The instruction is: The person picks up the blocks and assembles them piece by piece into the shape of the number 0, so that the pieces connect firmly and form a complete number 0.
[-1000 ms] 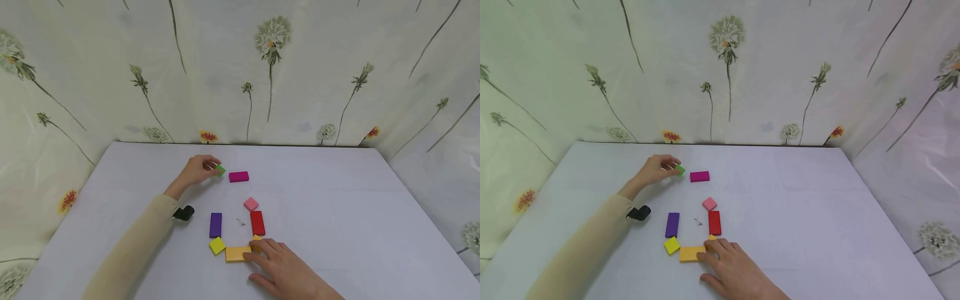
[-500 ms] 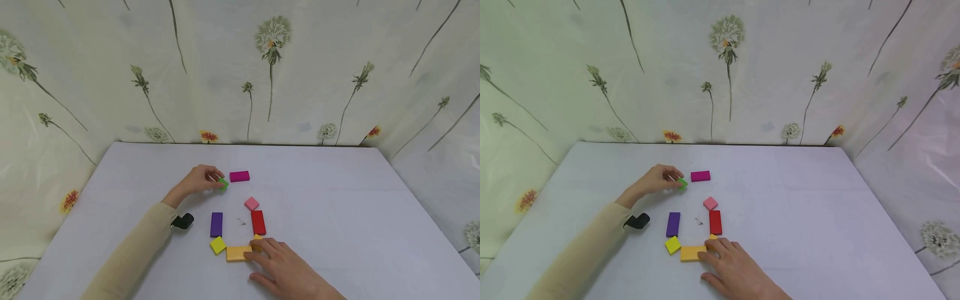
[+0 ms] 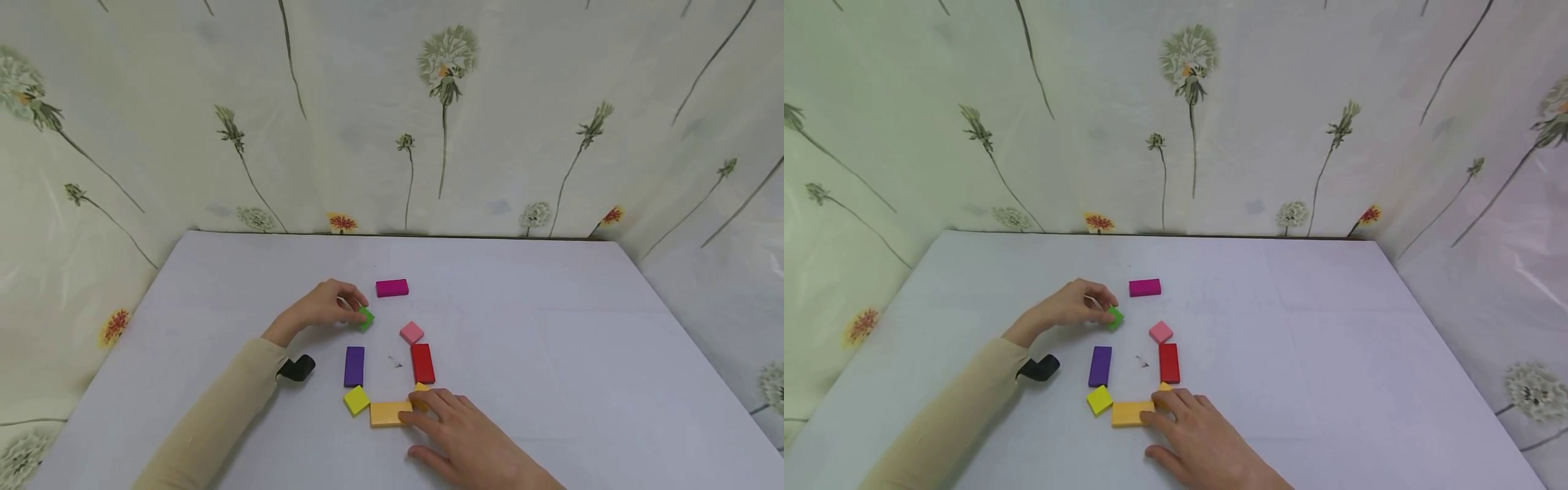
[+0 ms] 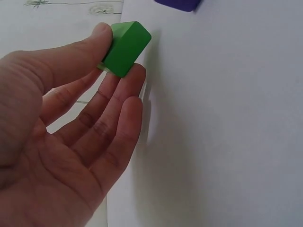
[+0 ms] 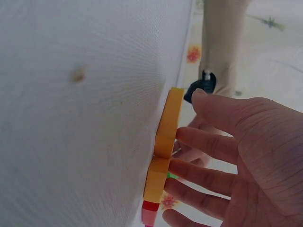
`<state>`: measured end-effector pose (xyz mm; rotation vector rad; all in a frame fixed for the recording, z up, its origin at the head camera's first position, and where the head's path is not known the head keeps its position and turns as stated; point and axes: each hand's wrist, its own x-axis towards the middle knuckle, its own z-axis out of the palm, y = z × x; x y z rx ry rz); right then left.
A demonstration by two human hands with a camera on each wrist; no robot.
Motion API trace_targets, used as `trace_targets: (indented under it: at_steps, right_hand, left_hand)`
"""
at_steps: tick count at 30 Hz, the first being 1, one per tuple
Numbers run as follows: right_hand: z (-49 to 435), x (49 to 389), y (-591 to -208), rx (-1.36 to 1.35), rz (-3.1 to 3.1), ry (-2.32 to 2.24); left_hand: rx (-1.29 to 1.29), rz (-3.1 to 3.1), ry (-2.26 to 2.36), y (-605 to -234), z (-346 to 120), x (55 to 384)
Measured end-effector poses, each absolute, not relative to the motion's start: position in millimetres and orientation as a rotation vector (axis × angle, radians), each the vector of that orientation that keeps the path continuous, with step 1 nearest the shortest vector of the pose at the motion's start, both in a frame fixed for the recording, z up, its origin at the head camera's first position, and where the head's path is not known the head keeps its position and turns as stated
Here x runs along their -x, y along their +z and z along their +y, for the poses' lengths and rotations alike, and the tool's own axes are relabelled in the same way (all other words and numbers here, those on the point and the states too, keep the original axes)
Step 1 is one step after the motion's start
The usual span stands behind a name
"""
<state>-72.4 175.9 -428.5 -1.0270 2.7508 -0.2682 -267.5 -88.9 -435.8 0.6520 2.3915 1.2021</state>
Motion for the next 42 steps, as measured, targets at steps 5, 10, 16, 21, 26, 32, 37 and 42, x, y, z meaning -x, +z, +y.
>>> trace_targets:
  at_steps: [5,10,16,21,26,32,37,42]
  right_hand:
    - [176,72,-429,1.026,2.749,-0.281]
    - [176,71,-430,1.049,2.764,-0.272]
    - [176,71,-430,1.056,2.772,-0.273]
    - [176,71,-430,1.061,2.775,-0.282]
    - [176,70,-431,1.077,2.787,-0.283]
    - [175,72,-430,1.031,2.761,-0.281]
    - [175,72,-429,1.035,2.766,-0.278]
    - [175,72,-429,1.026,2.762,-0.28]
  left_hand:
    - [-0.691,2.394,1.188,-440,-90,265]
    - [-0.739,2.418,1.167,-444,-91,263]
    - [-0.763,2.448,1.138,-442,-92,259]
    - [-0.774,2.467,1.125,-444,-93,258]
    - [-0.779,2.478,1.104,-449,-92,259]
    - [-0.79,2.453,1.069,-448,-92,256]
    - [-0.781,2.425,1.056,-444,-92,253]
    - [-0.808,2.42,1.045,-445,-91,252]
